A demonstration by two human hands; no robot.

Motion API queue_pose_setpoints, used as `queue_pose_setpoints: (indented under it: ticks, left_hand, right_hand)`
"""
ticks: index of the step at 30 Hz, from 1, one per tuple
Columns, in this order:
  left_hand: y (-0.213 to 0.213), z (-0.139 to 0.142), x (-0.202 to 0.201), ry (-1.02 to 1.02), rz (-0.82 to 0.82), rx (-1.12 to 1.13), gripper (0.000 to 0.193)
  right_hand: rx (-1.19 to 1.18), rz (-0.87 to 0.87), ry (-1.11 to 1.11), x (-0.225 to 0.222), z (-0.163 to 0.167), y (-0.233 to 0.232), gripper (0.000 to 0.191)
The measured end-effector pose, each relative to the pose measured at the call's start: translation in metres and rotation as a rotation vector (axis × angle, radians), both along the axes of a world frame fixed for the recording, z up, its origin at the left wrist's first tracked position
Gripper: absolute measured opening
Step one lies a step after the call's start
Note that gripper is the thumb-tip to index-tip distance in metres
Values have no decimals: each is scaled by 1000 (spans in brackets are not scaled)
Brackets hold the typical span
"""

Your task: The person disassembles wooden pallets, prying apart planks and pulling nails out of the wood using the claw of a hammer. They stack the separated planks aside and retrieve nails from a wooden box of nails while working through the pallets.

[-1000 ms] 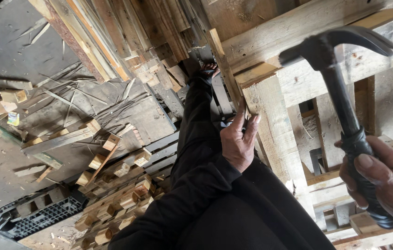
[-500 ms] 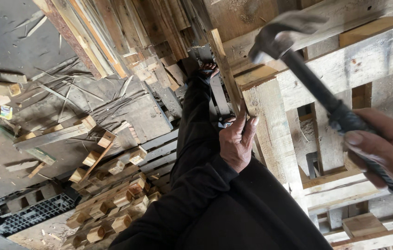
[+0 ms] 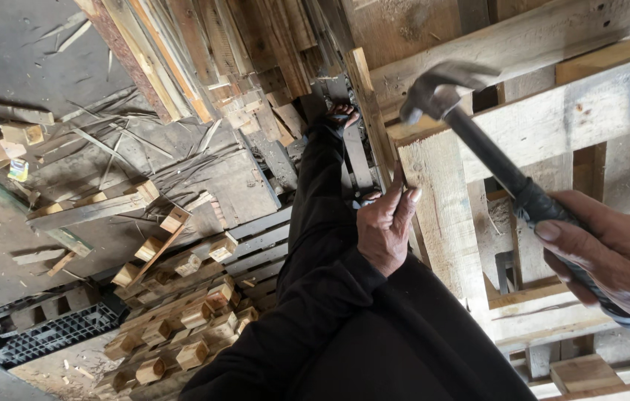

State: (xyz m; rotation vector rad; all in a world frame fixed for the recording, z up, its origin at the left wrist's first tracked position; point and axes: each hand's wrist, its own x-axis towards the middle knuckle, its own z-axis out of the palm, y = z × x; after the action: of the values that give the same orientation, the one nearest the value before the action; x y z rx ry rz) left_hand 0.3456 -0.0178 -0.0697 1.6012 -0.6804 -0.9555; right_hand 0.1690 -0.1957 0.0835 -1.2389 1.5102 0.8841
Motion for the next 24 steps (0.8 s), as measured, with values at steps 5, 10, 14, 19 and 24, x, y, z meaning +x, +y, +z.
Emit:
queue_pose_setpoints:
  ticks: [5, 10, 14, 19, 24]
  left_hand:
    - [2, -1, -2, 50, -16, 70, 50]
    - [0, -3, 0, 2, -18, 56, 48]
    - [0, -6, 3, -47, 3, -72, 47]
    - [2, -21, 2, -45, -99, 80, 48]
    - [7, -30, 24, 65, -144, -132, 31]
  right_hand:
    - [26, 3, -38, -20, -15, 9, 41]
    - [-135, -209, -636, -51, -28, 64, 40]
    - [-311, -427, -761, -54, -40, 144, 43]
    - [-415, -246, -303, -36, -50, 190, 47]
    - [-569, -115, -451, -19, -42, 194, 41]
